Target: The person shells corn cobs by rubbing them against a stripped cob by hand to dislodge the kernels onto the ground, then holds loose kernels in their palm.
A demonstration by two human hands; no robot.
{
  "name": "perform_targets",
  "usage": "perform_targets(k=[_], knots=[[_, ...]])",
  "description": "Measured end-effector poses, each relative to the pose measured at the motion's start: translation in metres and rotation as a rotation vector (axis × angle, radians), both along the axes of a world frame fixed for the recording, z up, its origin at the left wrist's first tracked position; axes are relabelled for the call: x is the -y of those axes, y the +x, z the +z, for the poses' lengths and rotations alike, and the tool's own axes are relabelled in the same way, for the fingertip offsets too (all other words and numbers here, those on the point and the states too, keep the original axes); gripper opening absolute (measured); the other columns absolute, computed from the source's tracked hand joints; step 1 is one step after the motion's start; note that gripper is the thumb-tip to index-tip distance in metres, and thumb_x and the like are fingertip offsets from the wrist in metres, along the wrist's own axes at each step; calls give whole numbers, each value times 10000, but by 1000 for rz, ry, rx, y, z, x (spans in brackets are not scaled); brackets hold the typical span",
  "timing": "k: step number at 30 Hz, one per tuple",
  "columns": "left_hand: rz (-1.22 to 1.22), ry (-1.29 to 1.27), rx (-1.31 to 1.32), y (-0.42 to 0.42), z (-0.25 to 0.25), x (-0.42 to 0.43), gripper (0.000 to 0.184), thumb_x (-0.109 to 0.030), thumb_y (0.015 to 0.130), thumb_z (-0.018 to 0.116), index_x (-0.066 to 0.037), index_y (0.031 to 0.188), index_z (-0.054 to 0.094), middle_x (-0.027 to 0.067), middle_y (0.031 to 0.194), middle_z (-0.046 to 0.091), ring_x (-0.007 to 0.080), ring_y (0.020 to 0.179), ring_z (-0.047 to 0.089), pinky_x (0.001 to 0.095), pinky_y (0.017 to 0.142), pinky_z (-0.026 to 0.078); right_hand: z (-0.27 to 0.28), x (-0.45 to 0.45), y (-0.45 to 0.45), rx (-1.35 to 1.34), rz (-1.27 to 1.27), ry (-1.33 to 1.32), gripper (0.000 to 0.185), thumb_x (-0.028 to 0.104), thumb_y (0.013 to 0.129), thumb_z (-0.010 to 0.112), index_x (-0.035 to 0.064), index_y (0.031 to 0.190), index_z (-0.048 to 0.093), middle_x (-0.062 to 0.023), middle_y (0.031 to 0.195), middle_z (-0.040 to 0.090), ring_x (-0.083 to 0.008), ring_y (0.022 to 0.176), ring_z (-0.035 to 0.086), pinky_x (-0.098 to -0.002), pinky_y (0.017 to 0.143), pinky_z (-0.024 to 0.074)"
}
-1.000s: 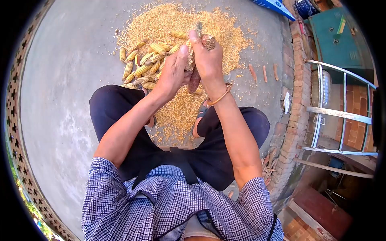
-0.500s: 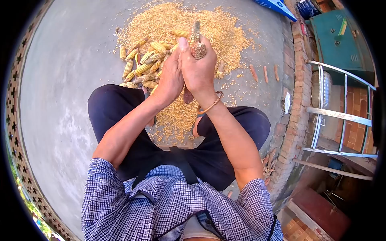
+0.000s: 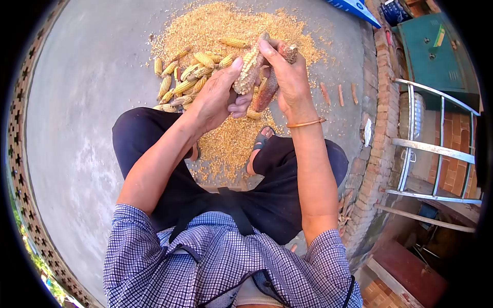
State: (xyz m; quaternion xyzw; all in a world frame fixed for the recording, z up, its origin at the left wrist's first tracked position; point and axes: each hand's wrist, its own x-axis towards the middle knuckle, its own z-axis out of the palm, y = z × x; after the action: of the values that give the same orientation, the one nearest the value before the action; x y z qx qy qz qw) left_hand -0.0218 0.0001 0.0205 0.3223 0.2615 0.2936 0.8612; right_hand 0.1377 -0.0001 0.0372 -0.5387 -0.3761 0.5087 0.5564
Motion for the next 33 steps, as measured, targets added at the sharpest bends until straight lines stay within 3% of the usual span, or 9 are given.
perform_targets(k=[3, 6, 12, 19, 27, 33], knots=[[-14, -37, 18, -1, 5, 1, 571, -525, 1033, 300, -10, 1111, 536, 10, 668, 413, 84, 505, 316, 239, 472, 301, 4, 0, -1, -33, 3, 17, 211, 241, 890, 704, 53, 980, 666, 20, 836, 620, -64, 731, 524, -247, 634, 395], [15, -79, 99, -3, 6, 0, 500, -480, 1036, 351, -30, 1140, 543, 24, 726, 452, 85, 534, 349, 241, 487, 327, 4, 1, -1, -70, 15, 33, 208, 228, 890, 703, 50, 991, 664, 15, 831, 623, -70, 715, 540, -240, 615, 398], [39, -2, 16, -6, 6, -1, 325, -336, 1029, 456, -61, 1192, 516, 29, 777, 468, 75, 564, 355, 222, 508, 353, -2, 2, 5, -70, 60, 68, 227, 196, 906, 679, 27, 1053, 642, -12, 854, 639, -79, 701, 562, -230, 592, 404], [13, -53, 105, -14, 12, -3, 335, -335, 1016, 481, -51, 1194, 498, 19, 772, 433, 57, 561, 339, 201, 477, 318, 7, 4, 14, -158, 146, 104, 305, 156, 921, 645, -15, 1170, 597, -32, 901, 646, -84, 729, 587, -223, 581, 411], [-19, 65, 80, -15, 13, -4, 369, -338, 986, 537, -46, 1206, 485, -14, 772, 414, 43, 556, 332, 191, 466, 289, 17, 10, 14, -25, 228, 176, 410, 92, 916, 613, -54, 1286, 511, -123, 1077, 671, -108, 793, 617, -256, 690, 519], [-10, 83, 54, -18, 12, -4, 344, -226, 996, 516, -37, 1281, 486, -30, 772, 420, 36, 569, 321, 193, 496, 294, 21, 13, 14, -9, 262, 193, 452, 61, 913, 589, -55, 1332, 468, -140, 1102, 665, -118, 811, 625, -260, 714, 535]])
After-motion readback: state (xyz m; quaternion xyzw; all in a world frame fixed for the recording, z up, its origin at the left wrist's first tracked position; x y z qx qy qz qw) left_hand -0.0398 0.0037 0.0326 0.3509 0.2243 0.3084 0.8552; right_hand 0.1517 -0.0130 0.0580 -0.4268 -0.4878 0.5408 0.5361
